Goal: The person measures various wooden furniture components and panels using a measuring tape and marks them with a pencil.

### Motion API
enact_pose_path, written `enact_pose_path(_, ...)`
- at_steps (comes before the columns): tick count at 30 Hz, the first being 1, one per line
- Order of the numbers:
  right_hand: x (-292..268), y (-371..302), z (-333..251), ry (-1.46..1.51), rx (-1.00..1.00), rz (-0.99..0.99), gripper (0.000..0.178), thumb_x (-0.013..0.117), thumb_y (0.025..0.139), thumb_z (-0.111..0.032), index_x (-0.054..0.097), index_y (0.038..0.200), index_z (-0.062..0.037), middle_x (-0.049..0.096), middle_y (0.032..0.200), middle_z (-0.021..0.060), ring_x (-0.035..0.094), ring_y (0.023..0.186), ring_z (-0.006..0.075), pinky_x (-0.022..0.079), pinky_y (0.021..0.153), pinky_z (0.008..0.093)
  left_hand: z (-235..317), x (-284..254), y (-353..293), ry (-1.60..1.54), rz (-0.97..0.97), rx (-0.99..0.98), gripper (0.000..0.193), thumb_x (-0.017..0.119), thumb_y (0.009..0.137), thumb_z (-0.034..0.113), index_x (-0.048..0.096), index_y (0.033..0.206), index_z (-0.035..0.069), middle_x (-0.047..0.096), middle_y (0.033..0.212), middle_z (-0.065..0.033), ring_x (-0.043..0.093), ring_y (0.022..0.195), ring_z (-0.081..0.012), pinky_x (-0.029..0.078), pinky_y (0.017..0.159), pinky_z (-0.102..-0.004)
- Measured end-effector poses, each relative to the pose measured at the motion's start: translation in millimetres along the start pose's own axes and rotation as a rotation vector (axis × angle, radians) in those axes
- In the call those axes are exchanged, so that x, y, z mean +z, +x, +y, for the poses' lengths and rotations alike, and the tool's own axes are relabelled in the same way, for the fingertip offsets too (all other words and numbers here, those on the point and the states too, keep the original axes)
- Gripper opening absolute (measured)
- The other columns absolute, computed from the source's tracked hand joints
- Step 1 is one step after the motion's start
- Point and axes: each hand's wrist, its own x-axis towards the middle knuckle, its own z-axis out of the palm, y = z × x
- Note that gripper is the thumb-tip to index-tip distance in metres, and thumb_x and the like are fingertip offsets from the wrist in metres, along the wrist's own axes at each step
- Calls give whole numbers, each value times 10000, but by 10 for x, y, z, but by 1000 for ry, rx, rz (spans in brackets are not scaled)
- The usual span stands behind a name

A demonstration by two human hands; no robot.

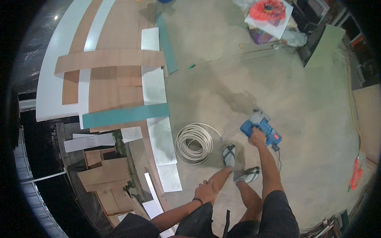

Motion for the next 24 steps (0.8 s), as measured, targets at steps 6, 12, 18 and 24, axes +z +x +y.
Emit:
enact_pose_path(6,634,892,118,-143,10,52,496,663,779,-111,466,1228,-38,605,1166,196,648,1024,400,544,835,486,-140,-203,190,-60,-13,-52,651,646,830,481,530,1365,130,571,1241,-174,612,1084,-398,524,875,-522)
enact_pose_path(12,1243,1203,248,-172,-3,125,401,615,813,-67,479,1190,-54,597,1146,167,663,1005,364,560,801,465,-272,-272,339,-140,-4,-80,629,622,845,473,538,1371,140,568,1277,-180,591,1146,-386,510,918,-495)
enact_pose_path(18,1636,1364,435,-99,-40,219,349,631,798,-60,497,1119,-33,595,1102,200,666,956,366,561,789,436,-200,-303,380,-157,20,-62,595,633,841,445,566,1340,129,584,1263,-179,609,1123,-379,514,930,-465)
enact_pose_path(24,1677,1355,511,-66,-57,209,494,702,763,-133,498,1203,-36,570,1143,199,625,1021,364,523,890,431,-78,-314,371,-120,59,-21,595,647,828,437,571,1333,131,600,1244,-172,621,1098,-381,521,922,-472)
